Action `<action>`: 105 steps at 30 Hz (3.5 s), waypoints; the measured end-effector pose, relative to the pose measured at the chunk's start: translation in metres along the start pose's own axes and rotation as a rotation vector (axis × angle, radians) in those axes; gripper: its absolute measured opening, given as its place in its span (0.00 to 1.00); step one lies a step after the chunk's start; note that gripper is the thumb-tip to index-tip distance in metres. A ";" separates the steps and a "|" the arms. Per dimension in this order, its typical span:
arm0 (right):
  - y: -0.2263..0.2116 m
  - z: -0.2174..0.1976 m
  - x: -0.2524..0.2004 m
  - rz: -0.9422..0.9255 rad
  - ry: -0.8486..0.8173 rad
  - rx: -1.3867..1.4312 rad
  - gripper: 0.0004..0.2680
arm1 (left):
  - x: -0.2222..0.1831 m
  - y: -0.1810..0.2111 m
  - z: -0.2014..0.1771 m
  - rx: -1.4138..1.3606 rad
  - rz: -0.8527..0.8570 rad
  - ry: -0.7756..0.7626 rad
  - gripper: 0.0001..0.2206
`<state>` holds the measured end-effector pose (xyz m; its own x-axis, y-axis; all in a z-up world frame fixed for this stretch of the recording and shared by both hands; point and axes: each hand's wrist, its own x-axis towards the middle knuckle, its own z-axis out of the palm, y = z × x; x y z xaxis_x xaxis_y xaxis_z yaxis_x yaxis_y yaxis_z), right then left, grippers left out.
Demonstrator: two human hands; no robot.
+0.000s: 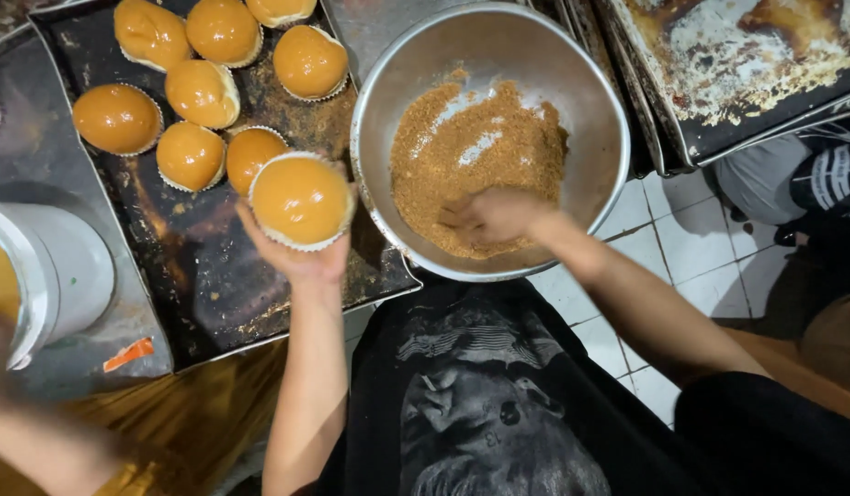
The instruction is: The person is picking up buns, dipping them into a bowl of topping, and placing them onto a baking tray.
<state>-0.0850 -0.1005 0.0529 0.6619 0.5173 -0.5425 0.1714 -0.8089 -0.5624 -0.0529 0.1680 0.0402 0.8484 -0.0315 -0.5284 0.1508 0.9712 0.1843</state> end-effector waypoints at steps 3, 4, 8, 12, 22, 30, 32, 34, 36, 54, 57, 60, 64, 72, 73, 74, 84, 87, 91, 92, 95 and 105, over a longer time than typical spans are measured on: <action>0.067 0.004 -0.001 0.277 -0.034 -0.178 0.10 | 0.008 -0.014 0.005 0.038 -0.070 -0.042 0.27; 0.085 0.004 0.001 0.400 0.041 -0.178 0.17 | 0.009 -0.020 0.008 0.049 -0.092 -0.043 0.27; 0.038 0.003 -0.023 0.611 -0.086 -0.103 0.42 | -0.001 -0.046 0.034 0.106 -0.187 -0.010 0.30; 0.032 0.059 -0.014 0.614 -0.149 -0.103 0.35 | 0.019 -0.071 0.021 0.107 -0.211 0.002 0.31; -0.010 -0.052 -0.064 0.368 0.378 0.333 0.17 | 0.055 -0.128 0.012 0.572 -0.090 0.061 0.22; 0.028 -0.051 -0.028 0.141 0.920 0.320 0.12 | 0.050 -0.173 0.016 0.663 -0.156 0.167 0.23; 0.052 -0.029 -0.026 0.323 0.874 0.250 0.15 | 0.059 -0.174 0.006 0.462 -0.227 0.238 0.29; 0.047 0.001 -0.030 0.497 0.472 0.135 0.15 | 0.059 -0.170 0.007 0.410 -0.217 0.247 0.30; 0.033 0.013 -0.033 0.658 0.073 0.015 0.15 | 0.066 -0.168 0.006 0.361 -0.214 0.247 0.31; 0.001 -0.084 -0.067 0.020 0.821 0.338 0.07 | 0.053 -0.167 0.022 0.385 -0.687 0.021 0.27; 0.013 -0.075 -0.057 0.039 0.871 0.339 0.07 | 0.039 -0.167 0.025 0.385 -0.698 0.068 0.23; 0.033 -0.059 -0.055 0.245 0.871 0.371 0.11 | 0.060 -0.163 -0.015 0.337 -0.677 0.141 0.30; 0.025 -0.012 -0.053 0.545 0.377 0.131 0.14 | 0.072 -0.149 -0.018 0.397 -0.613 0.159 0.31; 0.012 0.018 -0.047 0.405 0.007 0.150 0.12 | 0.075 -0.142 -0.004 0.349 -0.555 0.132 0.27; -0.008 -0.014 -0.058 0.423 0.097 0.178 0.10 | 0.066 -0.141 0.007 0.399 -0.533 0.113 0.30; -0.029 -0.045 -0.070 0.440 0.183 0.206 0.09 | 0.055 -0.139 0.016 0.447 -0.510 0.098 0.33; 0.034 -0.008 -0.030 0.208 0.994 0.258 0.15 | 0.054 -0.157 0.008 0.290 -0.427 0.139 0.28; 0.016 0.012 -0.025 0.648 0.252 0.037 0.08 | 0.070 -0.155 -0.009 0.300 -0.409 0.035 0.25; -0.018 0.007 -0.038 0.271 -0.028 0.234 0.16 | 0.067 -0.150 -0.023 0.309 -0.435 0.067 0.28; -0.013 0.010 -0.036 0.232 0.012 0.268 0.15 | 0.067 -0.149 -0.021 0.281 -0.409 0.049 0.29; 0.025 0.016 -0.054 0.382 -0.009 0.041 0.06 | 0.053 -0.149 0.002 0.342 -0.432 0.057 0.25; 0.000 -0.076 -0.069 0.052 0.762 0.269 0.05 | 0.036 -0.165 0.021 0.602 -0.490 -0.084 0.20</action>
<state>-0.0755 -0.1578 0.1380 0.9961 0.0703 -0.0526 0.0095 -0.6819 -0.7314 -0.0368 0.0016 0.0086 0.6459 -0.4652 -0.6053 0.7473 0.5472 0.3769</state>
